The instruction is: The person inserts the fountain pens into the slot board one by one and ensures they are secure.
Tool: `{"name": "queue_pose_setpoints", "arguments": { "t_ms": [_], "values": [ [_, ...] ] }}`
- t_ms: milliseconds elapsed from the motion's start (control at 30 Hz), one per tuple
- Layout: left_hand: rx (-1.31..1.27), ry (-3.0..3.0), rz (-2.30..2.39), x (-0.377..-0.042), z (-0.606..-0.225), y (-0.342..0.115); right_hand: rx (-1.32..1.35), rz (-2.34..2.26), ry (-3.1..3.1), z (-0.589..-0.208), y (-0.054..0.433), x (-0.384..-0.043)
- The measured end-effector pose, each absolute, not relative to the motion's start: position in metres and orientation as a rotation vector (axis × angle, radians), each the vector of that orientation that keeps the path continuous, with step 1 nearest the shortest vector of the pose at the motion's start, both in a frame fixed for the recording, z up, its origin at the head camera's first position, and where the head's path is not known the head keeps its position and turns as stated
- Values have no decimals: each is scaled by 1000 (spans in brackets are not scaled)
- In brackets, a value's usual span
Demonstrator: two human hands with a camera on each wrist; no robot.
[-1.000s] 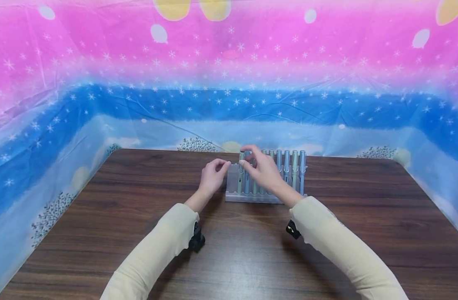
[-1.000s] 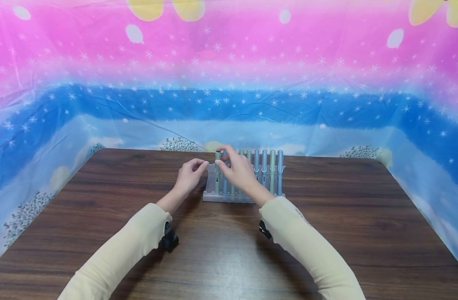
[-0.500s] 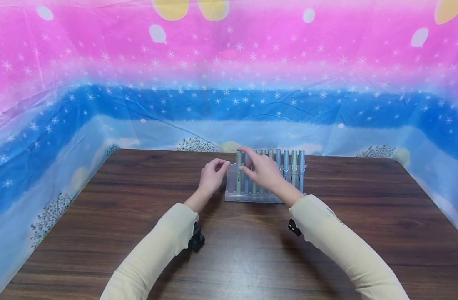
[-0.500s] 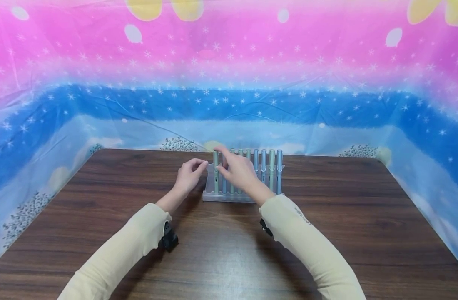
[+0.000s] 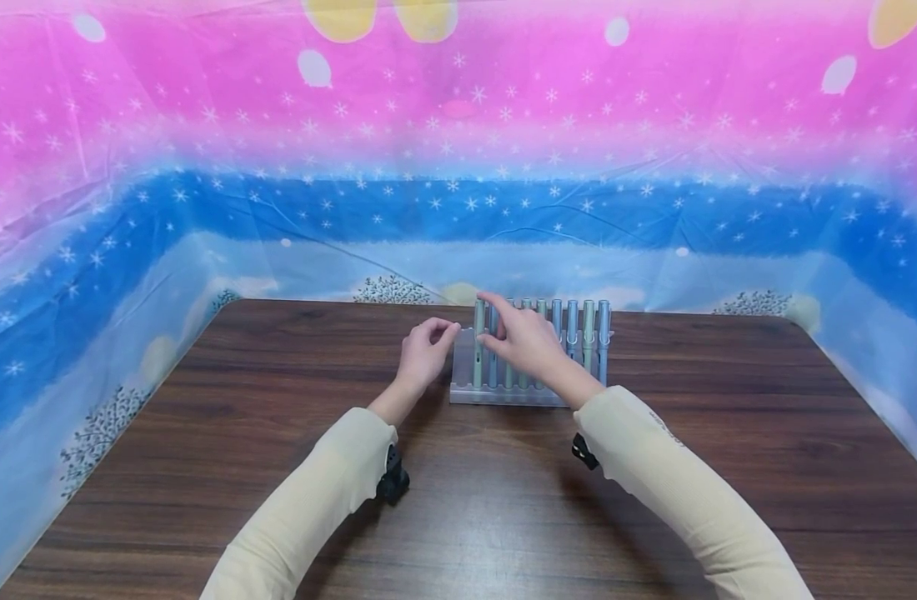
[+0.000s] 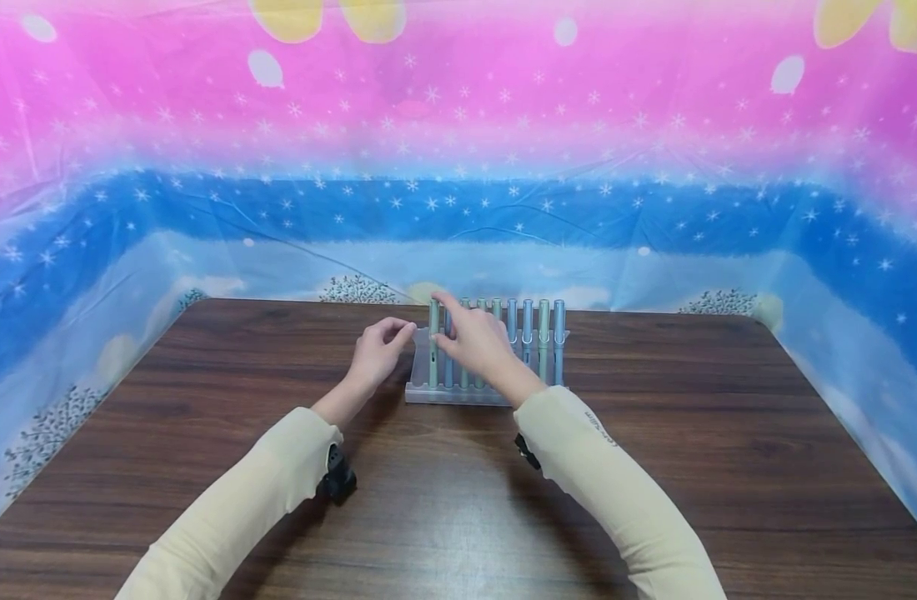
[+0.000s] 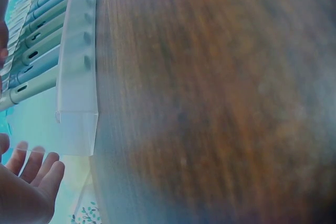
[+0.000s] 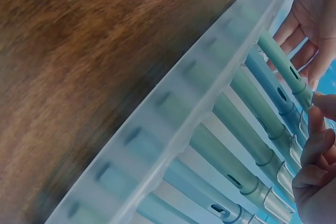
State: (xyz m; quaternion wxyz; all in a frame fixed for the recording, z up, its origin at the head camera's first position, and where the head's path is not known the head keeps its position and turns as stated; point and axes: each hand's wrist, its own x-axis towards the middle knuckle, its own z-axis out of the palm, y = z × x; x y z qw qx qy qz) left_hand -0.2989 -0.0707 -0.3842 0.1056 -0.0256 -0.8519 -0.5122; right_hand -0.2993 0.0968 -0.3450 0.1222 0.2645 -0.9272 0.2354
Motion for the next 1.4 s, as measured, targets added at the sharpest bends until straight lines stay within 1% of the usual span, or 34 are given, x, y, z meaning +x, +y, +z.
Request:
{"name": "queue_pose_setpoints", "arguments": {
  "t_ms": [533, 1067, 1400],
  "values": [
    [-90, -2507, -1508, -298, -385, -70, 703, 584, -2784, -337, 92, -298],
    [-81, -2507, -1521, -299, -383, -69, 700, 591, -2786, -337, 93, -300],
    [-61, -2515, -1495, -299, -382, -70, 720, 607, -2655, -338, 114, -294]
  ]
}}
